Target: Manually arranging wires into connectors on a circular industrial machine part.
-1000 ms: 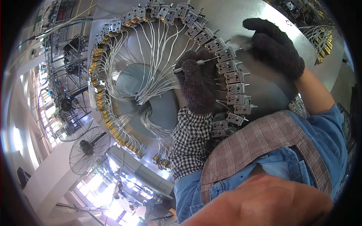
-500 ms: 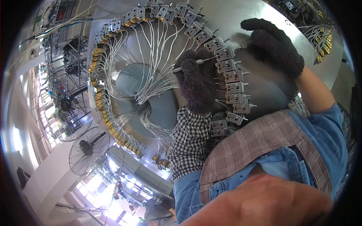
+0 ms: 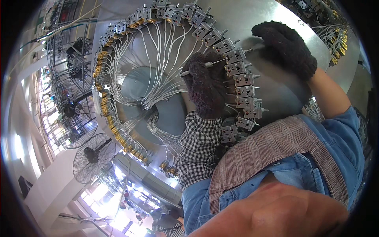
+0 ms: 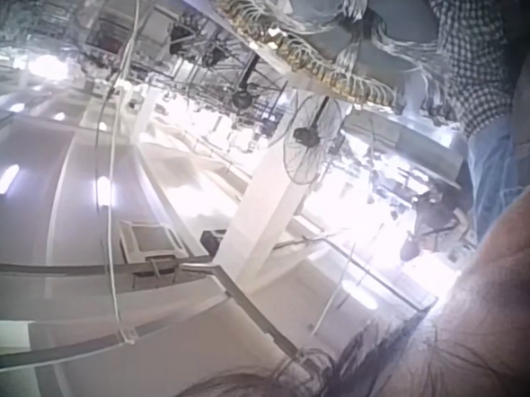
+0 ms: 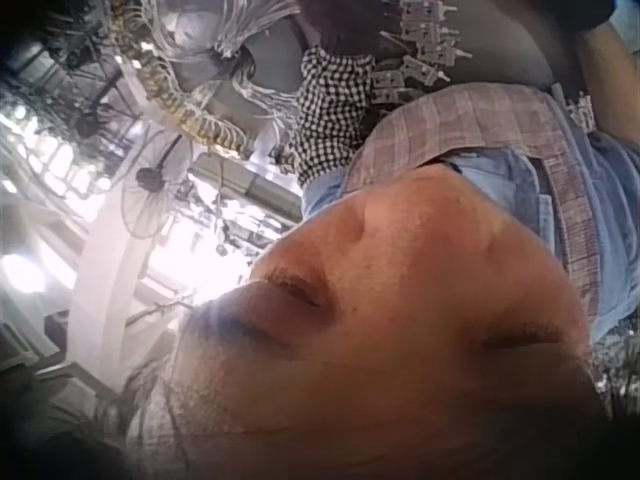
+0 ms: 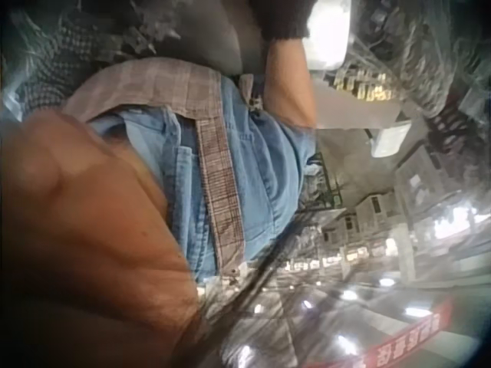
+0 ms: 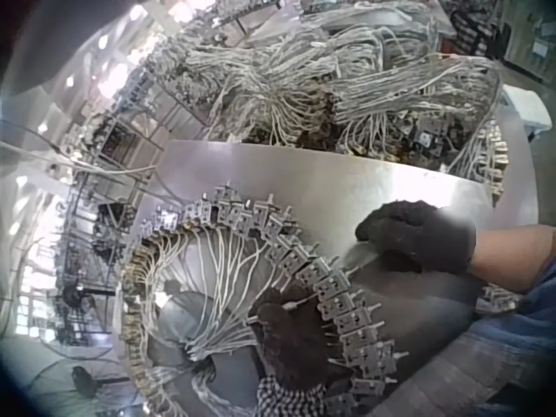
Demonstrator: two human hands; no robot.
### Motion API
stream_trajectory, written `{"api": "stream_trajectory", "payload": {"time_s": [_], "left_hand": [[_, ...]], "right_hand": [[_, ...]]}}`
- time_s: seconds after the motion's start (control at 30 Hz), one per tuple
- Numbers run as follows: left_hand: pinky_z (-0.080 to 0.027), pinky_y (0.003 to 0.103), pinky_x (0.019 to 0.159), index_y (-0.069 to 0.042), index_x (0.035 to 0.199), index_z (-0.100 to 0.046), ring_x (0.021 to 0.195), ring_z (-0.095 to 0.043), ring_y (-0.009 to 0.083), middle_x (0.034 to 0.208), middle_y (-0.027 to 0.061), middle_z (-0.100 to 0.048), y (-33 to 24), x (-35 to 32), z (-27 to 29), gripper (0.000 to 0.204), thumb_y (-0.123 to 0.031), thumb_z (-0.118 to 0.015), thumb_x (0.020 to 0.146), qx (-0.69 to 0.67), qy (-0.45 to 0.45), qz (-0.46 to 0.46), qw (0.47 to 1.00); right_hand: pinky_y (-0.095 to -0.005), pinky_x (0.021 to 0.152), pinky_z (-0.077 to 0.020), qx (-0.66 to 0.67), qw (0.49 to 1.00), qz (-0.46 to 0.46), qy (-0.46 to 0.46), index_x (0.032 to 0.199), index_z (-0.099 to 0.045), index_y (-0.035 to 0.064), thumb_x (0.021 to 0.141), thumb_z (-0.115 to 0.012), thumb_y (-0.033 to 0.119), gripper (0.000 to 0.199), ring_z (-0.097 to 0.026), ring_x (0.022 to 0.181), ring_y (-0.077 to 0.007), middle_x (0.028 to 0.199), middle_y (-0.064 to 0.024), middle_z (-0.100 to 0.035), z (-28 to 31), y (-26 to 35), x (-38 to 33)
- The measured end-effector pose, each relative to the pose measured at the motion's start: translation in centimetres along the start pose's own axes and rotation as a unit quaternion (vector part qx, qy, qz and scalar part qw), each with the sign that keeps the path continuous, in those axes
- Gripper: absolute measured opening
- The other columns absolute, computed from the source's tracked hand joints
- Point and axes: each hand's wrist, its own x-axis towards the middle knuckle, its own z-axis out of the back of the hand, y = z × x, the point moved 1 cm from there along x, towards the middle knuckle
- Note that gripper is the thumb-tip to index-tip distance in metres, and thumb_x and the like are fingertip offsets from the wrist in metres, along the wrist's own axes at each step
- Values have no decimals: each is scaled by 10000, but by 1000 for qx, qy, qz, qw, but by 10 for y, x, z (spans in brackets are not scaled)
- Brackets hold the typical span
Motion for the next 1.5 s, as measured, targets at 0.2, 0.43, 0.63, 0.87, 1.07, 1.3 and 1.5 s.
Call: {"api": "stream_trajectory", "payload": {"time_s": [0.2, 0.43, 0.63, 0.87, 1.07, 1.3, 1.5], "left_hand": [[-517, 398, 883, 13, 1056, -478, 976, -567, 249, 1037, 137, -542, -1, 1, 2, 215, -168, -502, 942, -29, 14, 8, 999], [-521, 386, 877, 19, 1066, -467, 977, -567, 241, 1023, 133, -540, -2, 2, 1, 222, -173, -473, 957, -6, 35, 5, 999], [-523, 383, 876, 16, 1091, -458, 987, -569, 242, 1034, 140, -544, 2, 3, 1, 254, -202, -468, 962, 15, 45, -10, 999], [-518, 392, 884, 10, 1082, -456, 991, -574, 236, 1037, 138, -547, -7, -1, -4, 259, -219, -467, 963, 18, 57, -24, 998], [-522, 406, 877, -1, 1029, -491, 977, -577, 237, 1027, 129, -547, 2, 3, 2, 202, -189, -483, 954, -3, 51, -13, 999], [-506, 400, 883, 5, 987, -499, 935, -565, 230, 995, 115, -533, -1, 1, -5, 175, -165, -491, 946, 7, -17, -8, 1000], [-501, 387, 883, 9, 1018, -485, 956, -559, 229, 1014, 118, -531, 2, 2, 1, 176, -150, -486, 944, -32, 56, -3, 998]], "right_hand": [[-257, 744, -480, 99, 990, -91, 43, 1205, -557, 83, 908, -521, 225, 331, -599, 901, -134, 1091, -66, -613, -2, 16, -3], [-274, 720, -512, 136, 980, -132, 56, 1163, -561, 63, 874, -552, 112, 294, -619, 879, -177, 1129, -113, -592, 2, 21, 2], [-321, 739, -526, -335, 863, 379, -15, 1063, -558, 27, 815, -621, 91, 264, -636, 864, -249, 1153, -138, -577, 6, 0, 10], [-293, 787, -498, 109, 986, -121, 29, 1180, -564, 70, 859, -582, 147, 331, -598, 935, -162, 1114, -91, -589, -1, 20, -3], [-293, 822, -480, 123, 991, -44, 23, 1212, -558, 80, 879, -553, 161, 342, -577, 971, -141, 1099, -75, -596, -4, 7, -4], [-306, 858, -461, -23, 999, 18, -19, 1126, -618, 57, 895, -516, 228, 304, -583, 967, -179, 1084, -82, -613, -5, 2, 4], [-288, 830, -465, 91, 989, -108, -35, 1141, -611, 65, 884, -532, 266, 335, -588, 940, -165, 1044, -88, -622, -9, 6, 2]]}}
